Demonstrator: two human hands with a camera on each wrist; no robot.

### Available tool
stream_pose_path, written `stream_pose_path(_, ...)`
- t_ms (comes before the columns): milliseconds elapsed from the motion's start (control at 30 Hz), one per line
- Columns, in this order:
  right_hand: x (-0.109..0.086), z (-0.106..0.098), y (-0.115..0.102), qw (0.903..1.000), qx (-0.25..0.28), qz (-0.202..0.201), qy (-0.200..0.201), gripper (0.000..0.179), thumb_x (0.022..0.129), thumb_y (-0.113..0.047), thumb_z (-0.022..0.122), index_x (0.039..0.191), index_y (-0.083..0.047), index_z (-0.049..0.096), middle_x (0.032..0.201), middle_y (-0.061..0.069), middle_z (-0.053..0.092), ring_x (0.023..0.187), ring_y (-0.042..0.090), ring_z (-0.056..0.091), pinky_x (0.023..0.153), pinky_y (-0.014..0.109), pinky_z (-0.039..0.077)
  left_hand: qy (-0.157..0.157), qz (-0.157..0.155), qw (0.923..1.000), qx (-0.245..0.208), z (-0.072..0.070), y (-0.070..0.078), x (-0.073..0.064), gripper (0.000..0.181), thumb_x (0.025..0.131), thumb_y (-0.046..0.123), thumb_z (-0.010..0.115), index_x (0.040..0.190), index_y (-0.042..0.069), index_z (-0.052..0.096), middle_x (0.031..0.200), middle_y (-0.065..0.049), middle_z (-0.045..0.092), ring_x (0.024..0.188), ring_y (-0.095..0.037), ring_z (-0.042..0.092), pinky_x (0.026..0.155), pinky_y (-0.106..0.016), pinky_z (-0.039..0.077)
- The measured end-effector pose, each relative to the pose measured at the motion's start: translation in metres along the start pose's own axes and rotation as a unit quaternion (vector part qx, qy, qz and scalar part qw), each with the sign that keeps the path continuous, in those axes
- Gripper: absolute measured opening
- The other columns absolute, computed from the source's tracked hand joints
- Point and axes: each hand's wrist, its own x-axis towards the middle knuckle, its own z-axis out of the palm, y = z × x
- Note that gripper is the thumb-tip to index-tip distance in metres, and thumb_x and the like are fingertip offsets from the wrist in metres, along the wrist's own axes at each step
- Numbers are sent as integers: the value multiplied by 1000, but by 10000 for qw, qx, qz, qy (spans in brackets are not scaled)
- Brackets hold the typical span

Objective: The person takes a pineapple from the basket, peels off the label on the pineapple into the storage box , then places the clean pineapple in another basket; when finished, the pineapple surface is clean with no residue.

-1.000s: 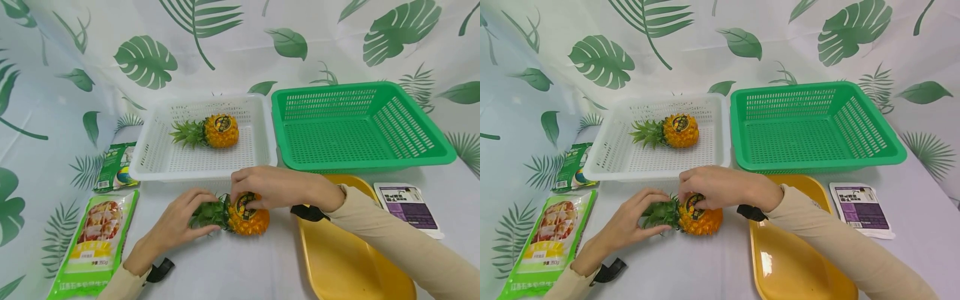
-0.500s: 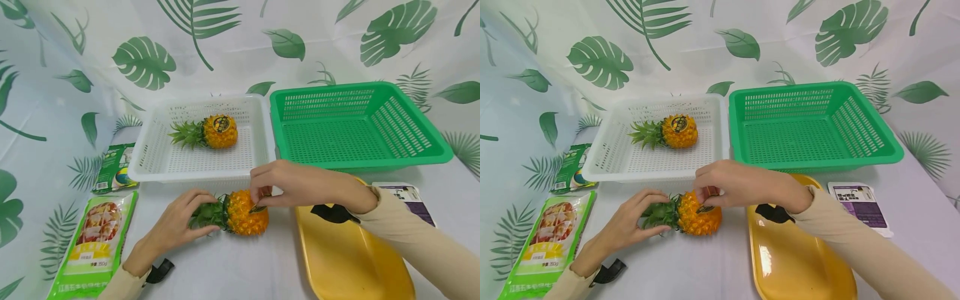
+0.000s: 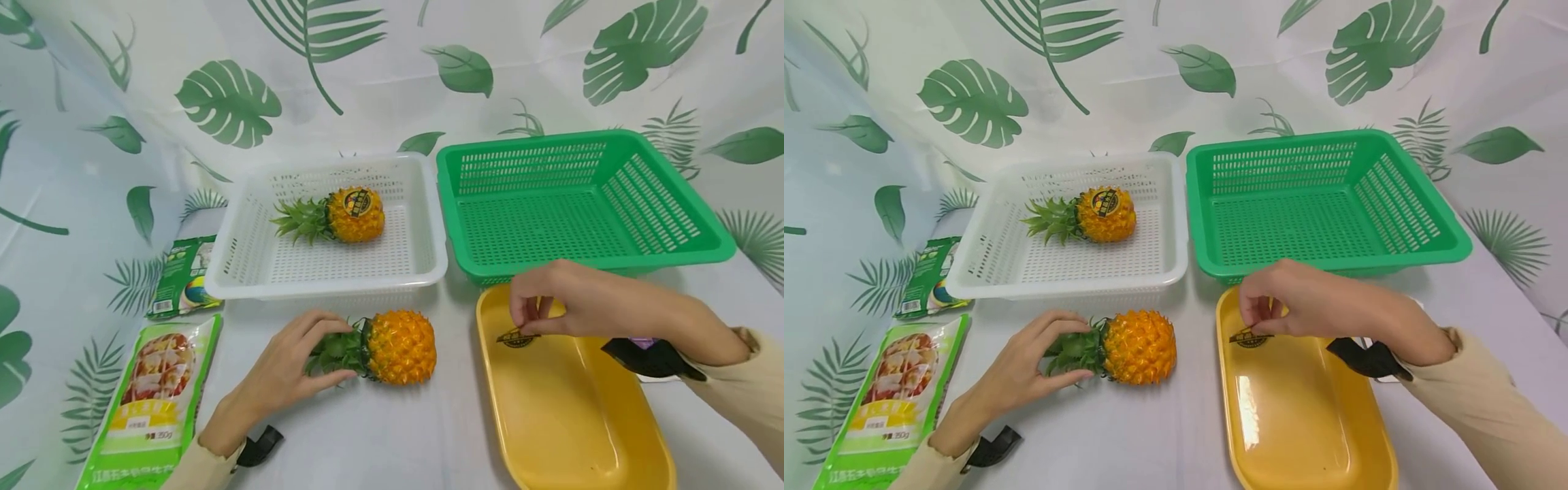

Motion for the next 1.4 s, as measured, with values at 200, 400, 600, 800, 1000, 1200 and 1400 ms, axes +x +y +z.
stream_pose_path(200, -3, 20, 16, 9984, 85, 331, -441, 29, 88, -1, 82, 89, -25, 65, 84, -22, 58, 75, -3, 56, 64, 23, 53, -47, -102, 9999, 13, -2, 0, -3, 57, 95, 59, 69, 130, 13, 65, 128, -3, 64, 114, -21, 64, 96, -41, 56)
stream_pose_path(400, 10, 39, 21, 9968, 138, 361, -703, 31, 82, 1, 84, 83, -23, 63, 78, -22, 56, 71, -5, 52, 62, 21, 50, 19, -158, 9998, 77, -3, 0, -9, 59, 95, 59, 70, 131, 12, 64, 127, -4, 64, 114, -22, 64, 94, -43, 57)
stream_pose_path(600, 16, 48, 25, 9932, 243, 508, -1014, 32, 78, 5, 83, 81, -20, 64, 76, -20, 57, 70, -6, 51, 61, 21, 50, 46, -205, 9998, 19, -1, 1, -13, 60, 94, 56, 73, 132, 11, 63, 128, -4, 64, 115, -22, 63, 95, -43, 56)
stream_pose_path(800, 12, 56, 30, 9917, 251, 732, -1024, 32, 79, 4, 84, 80, -19, 63, 74, -20, 56, 68, -6, 50, 60, 20, 49, 40, -153, 9999, -22, 1, 0, -9, 61, 95, 54, 73, 132, 8, 61, 127, -5, 65, 114, -23, 64, 95, -43, 56)
stream_pose_path(1000, 9, 62, 36, 9932, 262, 698, -897, 32, 79, 5, 83, 80, -18, 62, 73, -19, 55, 66, -6, 49, 59, 20, 48, 45, -79, 10000, -22, 0, 0, -5, 58, 94, 54, 74, 130, 9, 62, 127, -5, 65, 112, -22, 64, 94, -41, 56)
stream_pose_path(1200, 8, 68, 39, 9942, -41, 670, -840, 34, 77, 6, 84, 78, -17, 59, 70, -18, 50, 64, -7, 43, 56, 19, 42, -1, -80, 10000, -53, 0, 1, -2, 58, 96, 56, 71, 129, 10, 62, 127, -5, 64, 112, -22, 64, 94, -40, 56)
stream_pose_path(1400, 9, 69, 39, 9932, -492, 779, -717, 34, 75, 2, 88, 77, -18, 60, 68, -17, 50, 63, -6, 43, 56, 19, 41, 23, -95, 9999, -60, 0, 1, -2, 59, 96, 58, 69, 128, 9, 63, 126, -5, 64, 112, -22, 64, 94, -41, 56)
